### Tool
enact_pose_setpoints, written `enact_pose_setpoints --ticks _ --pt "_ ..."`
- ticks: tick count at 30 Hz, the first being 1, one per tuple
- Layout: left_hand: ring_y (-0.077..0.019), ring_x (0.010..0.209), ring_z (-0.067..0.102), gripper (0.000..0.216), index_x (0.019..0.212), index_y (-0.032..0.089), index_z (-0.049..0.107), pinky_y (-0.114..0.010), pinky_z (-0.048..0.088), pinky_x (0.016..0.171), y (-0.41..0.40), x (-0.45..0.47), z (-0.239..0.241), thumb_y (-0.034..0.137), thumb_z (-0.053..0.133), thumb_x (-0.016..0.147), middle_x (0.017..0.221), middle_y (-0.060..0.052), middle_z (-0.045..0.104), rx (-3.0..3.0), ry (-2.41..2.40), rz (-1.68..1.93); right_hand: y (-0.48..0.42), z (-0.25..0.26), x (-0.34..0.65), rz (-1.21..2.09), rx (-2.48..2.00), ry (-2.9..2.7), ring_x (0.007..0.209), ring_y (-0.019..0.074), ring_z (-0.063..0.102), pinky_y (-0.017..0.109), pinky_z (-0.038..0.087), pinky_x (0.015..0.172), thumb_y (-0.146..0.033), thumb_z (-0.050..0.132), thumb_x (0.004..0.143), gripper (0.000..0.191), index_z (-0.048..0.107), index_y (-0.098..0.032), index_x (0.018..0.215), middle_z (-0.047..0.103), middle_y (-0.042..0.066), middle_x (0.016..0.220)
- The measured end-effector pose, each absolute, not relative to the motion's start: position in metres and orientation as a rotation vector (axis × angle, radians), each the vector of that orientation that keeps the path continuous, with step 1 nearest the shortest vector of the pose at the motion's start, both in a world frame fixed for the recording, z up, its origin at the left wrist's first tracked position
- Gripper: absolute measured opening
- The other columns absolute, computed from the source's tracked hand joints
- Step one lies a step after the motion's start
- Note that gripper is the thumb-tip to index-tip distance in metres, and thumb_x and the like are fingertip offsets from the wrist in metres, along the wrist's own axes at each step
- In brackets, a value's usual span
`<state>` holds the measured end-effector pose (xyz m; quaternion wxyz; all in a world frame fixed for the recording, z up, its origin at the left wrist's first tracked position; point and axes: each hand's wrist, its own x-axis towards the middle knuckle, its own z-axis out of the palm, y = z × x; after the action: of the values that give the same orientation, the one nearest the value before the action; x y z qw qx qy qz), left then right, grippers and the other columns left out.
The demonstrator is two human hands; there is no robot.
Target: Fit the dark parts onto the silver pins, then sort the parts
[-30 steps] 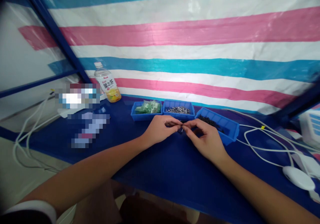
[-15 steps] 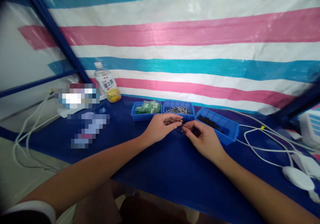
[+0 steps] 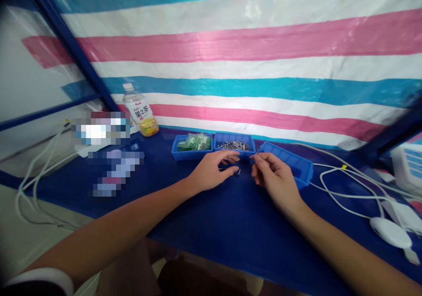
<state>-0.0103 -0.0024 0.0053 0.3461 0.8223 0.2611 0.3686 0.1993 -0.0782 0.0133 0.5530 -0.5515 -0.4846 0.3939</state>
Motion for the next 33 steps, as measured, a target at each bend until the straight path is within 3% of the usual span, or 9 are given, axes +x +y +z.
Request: enact_pose_setpoints --ticks 4,8,19,33 --pt "-0.0257 0.138 0.066 0.031 0.131 0.019 0.075 -0.045 0.049 0.123 0.000 -0.013 0.001 0.027 0.067 0.103 0.147 -0.012 0.071 2.538 0.492 0.755 -0.081 0.018 0.198 1.006 -1.205 -0.808 0.046 0.0128 0.049 0.023 0.025 0.036 -0.057 0.076 0.092 0.032 0.068 -0.027 0.098 0.063 -0.002 0.067" --pt "-0.0268 0.148 0.058 0.028 0.129 0.026 0.077 -0.049 0.041 0.128 0.000 -0.013 -0.002 0.024 0.062 0.105 0.152 -0.006 0.067 2.682 0.436 0.563 -0.082 0.016 0.195 1.140 -1.242 -0.788 0.041 0.0128 0.048 0.023 0.023 0.034 -0.061 0.075 0.090 0.038 0.067 -0.024 0.088 0.061 0.000 0.061" --pt "-0.0216 0.115 0.076 0.026 0.119 0.018 0.079 -0.035 0.057 0.106 0.009 -0.015 -0.007 0.011 0.060 0.103 0.126 -0.007 0.081 2.701 0.546 0.622 -0.080 0.009 0.197 1.156 -1.280 -1.010 0.044 0.0106 0.051 0.021 0.028 0.039 -0.067 0.073 0.093 0.044 0.070 -0.022 0.094 0.062 -0.001 0.059" --pt "-0.0207 0.109 0.076 0.032 0.116 0.016 0.077 -0.035 0.060 0.100 0.013 -0.016 -0.015 0.001 0.057 0.096 0.121 -0.008 0.079 2.643 0.529 0.822 -0.077 0.006 0.199 1.121 -1.278 -1.160 0.047 0.0126 0.052 0.024 0.034 0.040 -0.065 0.067 0.098 0.042 0.069 -0.023 0.100 0.063 -0.002 0.061"
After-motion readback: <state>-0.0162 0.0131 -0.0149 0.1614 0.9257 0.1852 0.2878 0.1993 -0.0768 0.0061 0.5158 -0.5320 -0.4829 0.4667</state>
